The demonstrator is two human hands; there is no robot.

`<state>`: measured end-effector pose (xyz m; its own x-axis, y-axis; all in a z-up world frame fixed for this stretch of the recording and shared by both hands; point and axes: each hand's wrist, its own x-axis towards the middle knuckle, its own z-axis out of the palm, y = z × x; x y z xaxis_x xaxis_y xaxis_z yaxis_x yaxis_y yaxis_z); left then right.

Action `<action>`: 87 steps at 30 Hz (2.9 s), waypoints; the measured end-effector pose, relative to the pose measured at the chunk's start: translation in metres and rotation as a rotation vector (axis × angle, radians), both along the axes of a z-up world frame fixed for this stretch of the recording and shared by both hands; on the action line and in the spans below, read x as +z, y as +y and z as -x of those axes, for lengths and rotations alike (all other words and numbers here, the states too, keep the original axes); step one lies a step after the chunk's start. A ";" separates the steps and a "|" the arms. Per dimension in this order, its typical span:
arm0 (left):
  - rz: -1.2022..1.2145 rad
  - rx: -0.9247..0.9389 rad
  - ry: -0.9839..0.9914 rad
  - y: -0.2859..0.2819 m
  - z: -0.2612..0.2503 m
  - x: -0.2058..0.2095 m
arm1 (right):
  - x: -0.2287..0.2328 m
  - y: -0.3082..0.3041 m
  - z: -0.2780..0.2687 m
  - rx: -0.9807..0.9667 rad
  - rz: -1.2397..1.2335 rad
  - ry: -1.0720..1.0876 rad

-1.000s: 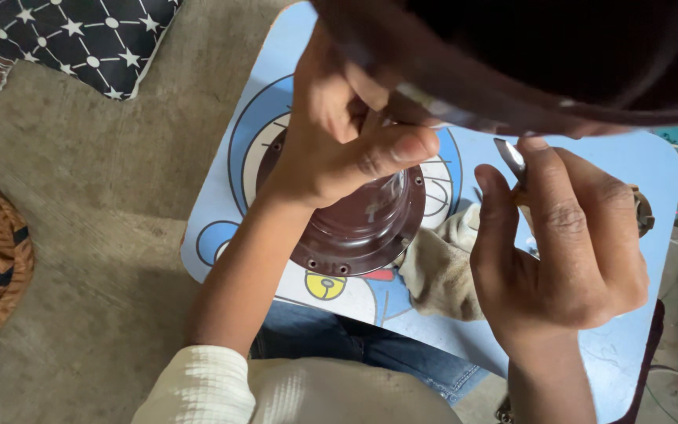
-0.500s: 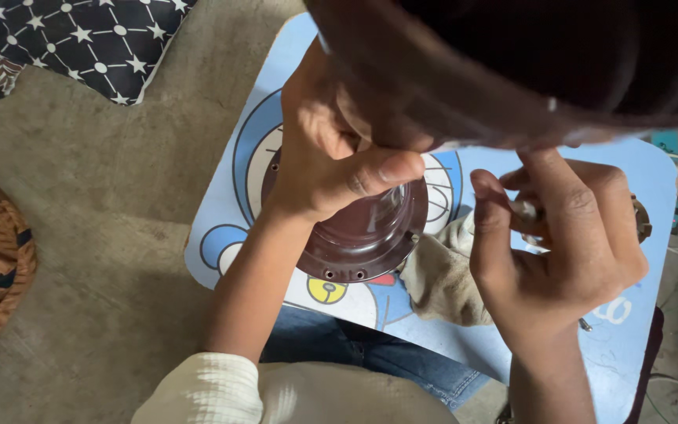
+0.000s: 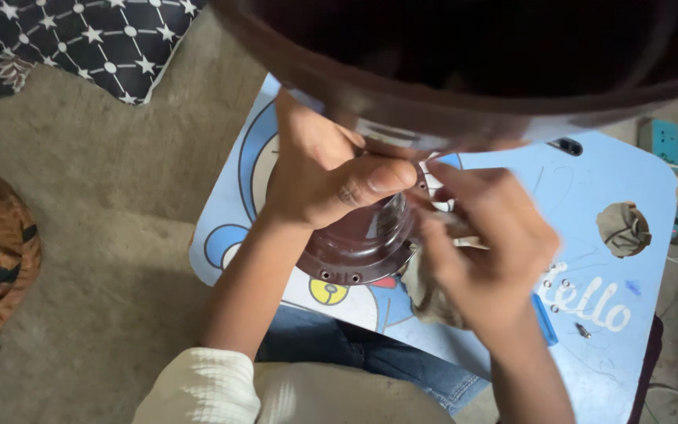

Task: The person uses a screwdriver to remove screws from the base and neck of a brown electric fan. They detach the fan head from the stand and place it aside, then continue unscrewing the base components.

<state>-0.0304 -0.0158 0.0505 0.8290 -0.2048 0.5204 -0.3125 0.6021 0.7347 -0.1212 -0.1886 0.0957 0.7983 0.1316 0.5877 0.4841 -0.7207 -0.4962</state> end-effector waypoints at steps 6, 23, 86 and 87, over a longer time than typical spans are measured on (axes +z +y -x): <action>0.105 0.093 -0.113 0.012 0.008 0.047 | -0.020 0.017 -0.009 0.040 -0.107 0.147; -0.083 0.051 -0.177 0.014 -0.001 0.085 | -0.014 0.006 -0.008 -0.013 -0.192 0.200; -0.071 -0.014 -0.136 -0.016 0.002 -0.002 | -0.019 0.018 -0.043 0.018 -0.409 -0.320; -0.078 -0.015 -0.138 -0.016 0.002 -0.002 | -0.019 0.019 -0.042 0.029 -0.493 -0.238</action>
<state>-0.0323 -0.0321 0.0484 0.7469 -0.2610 0.6116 -0.4051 0.5507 0.7298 -0.0790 -0.1695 0.0771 0.6362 -0.1854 0.7489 0.6402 -0.4150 -0.6465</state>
